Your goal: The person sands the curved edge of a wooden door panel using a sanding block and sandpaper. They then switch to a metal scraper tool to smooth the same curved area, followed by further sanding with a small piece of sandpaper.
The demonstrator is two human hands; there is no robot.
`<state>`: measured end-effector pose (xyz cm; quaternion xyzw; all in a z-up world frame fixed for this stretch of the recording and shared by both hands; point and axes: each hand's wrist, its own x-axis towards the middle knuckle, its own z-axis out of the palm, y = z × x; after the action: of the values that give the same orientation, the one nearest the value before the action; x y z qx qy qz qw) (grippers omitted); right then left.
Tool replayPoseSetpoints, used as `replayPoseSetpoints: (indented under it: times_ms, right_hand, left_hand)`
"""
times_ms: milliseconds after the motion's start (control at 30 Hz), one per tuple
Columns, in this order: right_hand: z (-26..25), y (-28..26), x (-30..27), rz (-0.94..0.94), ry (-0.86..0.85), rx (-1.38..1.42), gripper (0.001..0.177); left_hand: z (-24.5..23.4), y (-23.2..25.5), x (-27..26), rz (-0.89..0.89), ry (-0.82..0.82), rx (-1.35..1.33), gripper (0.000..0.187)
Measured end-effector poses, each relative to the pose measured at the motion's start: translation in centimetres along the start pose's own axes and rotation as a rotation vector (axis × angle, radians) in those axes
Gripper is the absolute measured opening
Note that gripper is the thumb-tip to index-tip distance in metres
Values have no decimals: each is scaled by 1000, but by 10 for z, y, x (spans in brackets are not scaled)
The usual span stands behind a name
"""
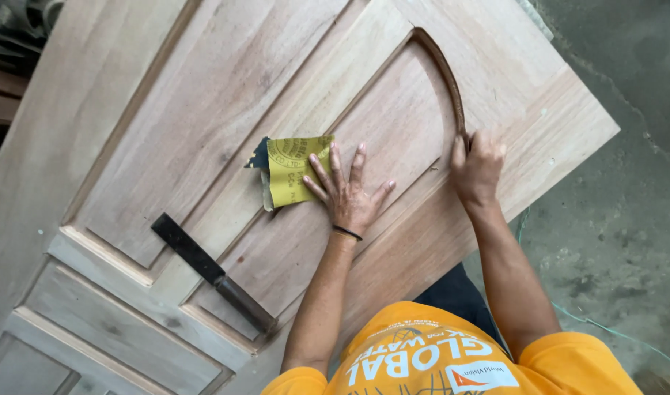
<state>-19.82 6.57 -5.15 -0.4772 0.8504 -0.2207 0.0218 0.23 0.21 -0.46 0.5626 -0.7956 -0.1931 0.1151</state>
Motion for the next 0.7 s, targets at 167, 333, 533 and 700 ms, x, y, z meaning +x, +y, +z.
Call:
replayPoseSetpoints:
  times_ms: [167,333,533,700]
  right_hand:
    - [12,12,23,-68,26,-13,19]
    - [23,-25,106,-253,62,-30,18]
    - [24,-6,88,-315,44,-53,16]
    - [35,-8,109,-402,82,-99,20]
  left_hand:
    - [-1,0,2,1,4,15,78]
    - [0,1,4,-20,-7,30,80]
    - [-1,0,1,-14,-15,26,79]
    - [0,0,1,-12,-5,42,81]
